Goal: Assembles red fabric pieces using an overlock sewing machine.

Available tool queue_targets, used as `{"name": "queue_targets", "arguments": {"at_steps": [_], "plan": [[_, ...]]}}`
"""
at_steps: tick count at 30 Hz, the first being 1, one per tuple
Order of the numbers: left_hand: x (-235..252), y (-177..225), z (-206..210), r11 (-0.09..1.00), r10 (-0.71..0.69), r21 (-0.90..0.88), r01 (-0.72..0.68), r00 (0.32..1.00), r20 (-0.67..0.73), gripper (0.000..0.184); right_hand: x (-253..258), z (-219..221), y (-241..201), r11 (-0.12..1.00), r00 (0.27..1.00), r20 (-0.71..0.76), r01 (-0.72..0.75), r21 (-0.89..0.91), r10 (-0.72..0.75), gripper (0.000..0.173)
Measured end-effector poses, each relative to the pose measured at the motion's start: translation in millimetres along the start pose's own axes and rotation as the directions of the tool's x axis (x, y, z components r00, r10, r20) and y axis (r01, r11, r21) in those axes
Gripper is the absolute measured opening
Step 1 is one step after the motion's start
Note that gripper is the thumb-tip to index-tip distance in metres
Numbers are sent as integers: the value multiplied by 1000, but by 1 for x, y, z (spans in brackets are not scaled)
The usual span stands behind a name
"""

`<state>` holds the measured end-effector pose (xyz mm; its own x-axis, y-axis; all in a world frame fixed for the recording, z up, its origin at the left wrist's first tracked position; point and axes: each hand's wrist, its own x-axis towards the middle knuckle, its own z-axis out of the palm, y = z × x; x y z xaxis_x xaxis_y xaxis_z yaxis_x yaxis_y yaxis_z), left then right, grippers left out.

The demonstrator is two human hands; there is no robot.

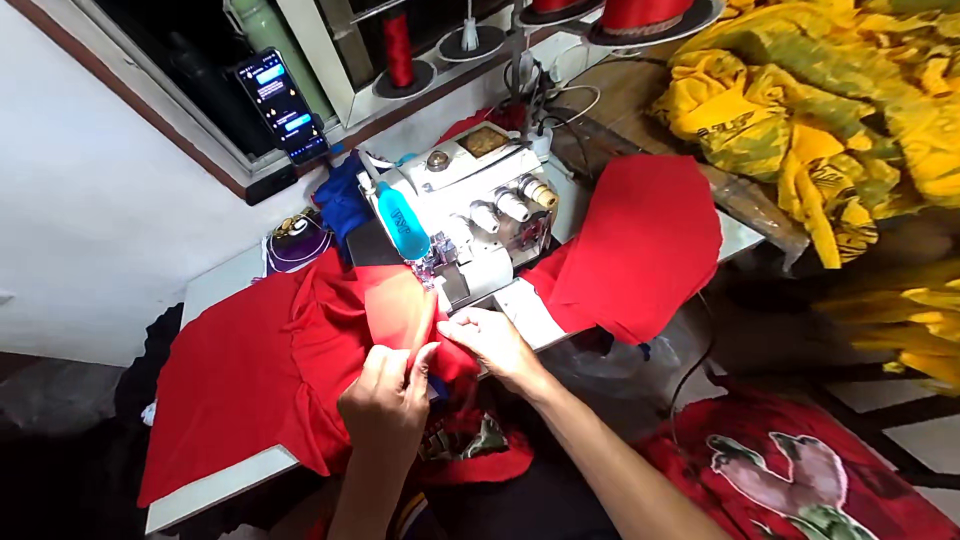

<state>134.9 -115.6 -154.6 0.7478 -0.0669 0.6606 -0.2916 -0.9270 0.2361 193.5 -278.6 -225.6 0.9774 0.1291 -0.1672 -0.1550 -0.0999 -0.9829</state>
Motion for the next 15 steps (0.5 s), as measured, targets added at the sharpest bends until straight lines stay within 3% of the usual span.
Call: {"name": "queue_targets", "arguments": {"at_steps": [2, 8, 15], "plan": [[-1, 1, -1, 998, 49, 28, -51, 997, 64, 20, -7, 1, 6, 999, 1000, -11, 27, 47, -27, 13], [9, 16, -13, 992, 121, -50, -117, 988, 95, 30, -15, -2, 11, 990, 996, -50, 76, 117, -71, 20], [24, 27, 4, 984, 136, 93, -149, 981, 138, 29, -17, 10, 2, 990, 967, -227, 133, 50, -119, 14]]}}
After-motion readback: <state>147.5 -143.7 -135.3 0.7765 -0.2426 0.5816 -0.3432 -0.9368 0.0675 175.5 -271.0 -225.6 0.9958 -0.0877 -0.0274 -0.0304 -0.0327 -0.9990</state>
